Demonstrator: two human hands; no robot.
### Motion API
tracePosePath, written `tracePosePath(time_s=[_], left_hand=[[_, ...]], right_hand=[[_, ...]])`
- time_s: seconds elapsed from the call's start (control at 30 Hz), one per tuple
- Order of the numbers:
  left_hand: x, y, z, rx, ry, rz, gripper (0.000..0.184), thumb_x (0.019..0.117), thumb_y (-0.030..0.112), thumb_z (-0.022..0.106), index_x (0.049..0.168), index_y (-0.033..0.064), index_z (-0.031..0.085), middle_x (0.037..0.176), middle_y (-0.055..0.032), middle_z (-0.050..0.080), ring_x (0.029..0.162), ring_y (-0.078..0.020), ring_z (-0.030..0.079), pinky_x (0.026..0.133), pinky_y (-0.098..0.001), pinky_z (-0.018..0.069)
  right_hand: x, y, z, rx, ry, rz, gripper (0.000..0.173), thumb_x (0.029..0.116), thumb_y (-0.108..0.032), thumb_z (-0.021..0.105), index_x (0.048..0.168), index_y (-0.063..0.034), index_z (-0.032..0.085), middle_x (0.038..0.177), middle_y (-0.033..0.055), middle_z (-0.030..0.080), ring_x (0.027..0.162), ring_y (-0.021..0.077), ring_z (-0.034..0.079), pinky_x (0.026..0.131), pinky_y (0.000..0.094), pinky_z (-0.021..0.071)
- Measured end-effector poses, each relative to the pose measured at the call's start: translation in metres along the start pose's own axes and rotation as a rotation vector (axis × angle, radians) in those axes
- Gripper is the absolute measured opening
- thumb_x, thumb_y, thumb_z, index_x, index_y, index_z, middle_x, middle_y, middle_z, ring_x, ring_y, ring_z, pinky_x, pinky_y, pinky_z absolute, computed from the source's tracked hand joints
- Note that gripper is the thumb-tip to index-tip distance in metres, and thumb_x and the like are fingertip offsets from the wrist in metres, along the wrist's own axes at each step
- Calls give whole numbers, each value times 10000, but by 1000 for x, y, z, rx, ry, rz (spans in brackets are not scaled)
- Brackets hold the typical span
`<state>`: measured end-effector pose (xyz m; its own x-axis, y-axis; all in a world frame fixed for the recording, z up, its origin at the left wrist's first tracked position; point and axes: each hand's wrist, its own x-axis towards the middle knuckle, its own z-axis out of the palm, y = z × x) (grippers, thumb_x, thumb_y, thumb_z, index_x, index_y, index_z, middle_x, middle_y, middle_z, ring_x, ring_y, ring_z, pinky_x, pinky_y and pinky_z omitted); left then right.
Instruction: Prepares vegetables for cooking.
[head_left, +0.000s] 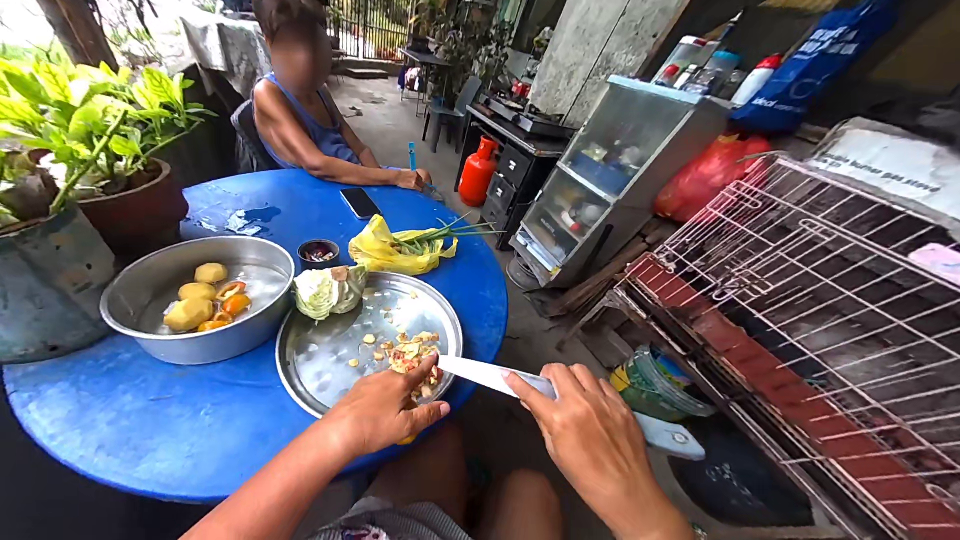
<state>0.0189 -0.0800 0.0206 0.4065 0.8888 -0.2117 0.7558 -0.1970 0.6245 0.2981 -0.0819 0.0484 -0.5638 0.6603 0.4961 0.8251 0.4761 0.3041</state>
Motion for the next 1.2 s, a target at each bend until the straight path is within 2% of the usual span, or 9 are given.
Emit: tracePosePath(time_s=[0.2,0.3,0.4,0.47,0.67,0.83,0.97,1.1,1.2], left_hand=[[4,-20,-2,-145,35,30,709,994,661,375,1313,100,670,1157,-131,711,1100,-250,668,978,-535,495],[6,-23,-3,-387,169,70,518,1046,500,401,1162,117,730,959,-18,710,861,-102,663,828,-377,546],[11,-26,-9,-695,311,62,541,1072,400,281,1025,96,725,864,22,702,727,-64,646,666,-270,546],[14,-33,-10,-760,333,59,519,1080,398,283,1048,98,704,913,23,697,778,-62,648,697,-255,544],[15,-46,-3,-622,126,104,468,925,379,711,1262,64,628,1123,-55,691,966,-97,679,877,-302,573],[16,-45,-5,-630,95,110,408,938,326,596,1278,106,653,1137,-30,698,938,-85,677,831,-302,574],[18,-41,-6,-1174,105,44,532,969,397,458,1393,95,571,990,-37,685,738,-91,654,648,-222,559],[19,-50,-1,-1608,51,105,569,1021,370,323,1416,28,548,958,-114,683,711,-135,658,627,-221,561],[17,-54,4,-1767,-42,111,582,1008,392,348,1411,23,547,944,-113,661,703,-144,656,623,-223,567]], right_hand=[[-16,23,6,179,-17,65,317,1008,-311,546,1237,-352,762,907,145,690,797,367,671,609,481,521],[-19,26,12,241,-11,84,335,1026,-341,506,1243,-335,762,894,114,700,776,333,681,600,453,536],[-17,27,14,312,29,119,360,1040,-302,476,1263,-278,758,881,112,705,743,314,685,569,434,534],[-16,25,21,335,14,122,355,1036,-276,482,1253,-262,762,854,104,706,713,305,695,539,434,534],[-11,19,32,334,-25,133,337,1028,-239,484,1181,-185,779,802,100,702,665,307,704,483,450,523],[-8,14,37,345,-29,149,347,1031,-262,466,1144,-176,783,769,83,688,630,284,692,464,430,509],[-8,13,38,439,-32,164,359,1033,-279,457,1124,-134,772,773,66,700,611,248,687,470,423,522],[-9,9,42,504,-73,153,353,1022,-280,460,1117,-141,771,739,31,693,582,216,677,464,422,526],[-11,7,44,537,-83,161,357,1023,-273,456,1136,-142,768,722,26,686,568,212,668,461,415,522]])
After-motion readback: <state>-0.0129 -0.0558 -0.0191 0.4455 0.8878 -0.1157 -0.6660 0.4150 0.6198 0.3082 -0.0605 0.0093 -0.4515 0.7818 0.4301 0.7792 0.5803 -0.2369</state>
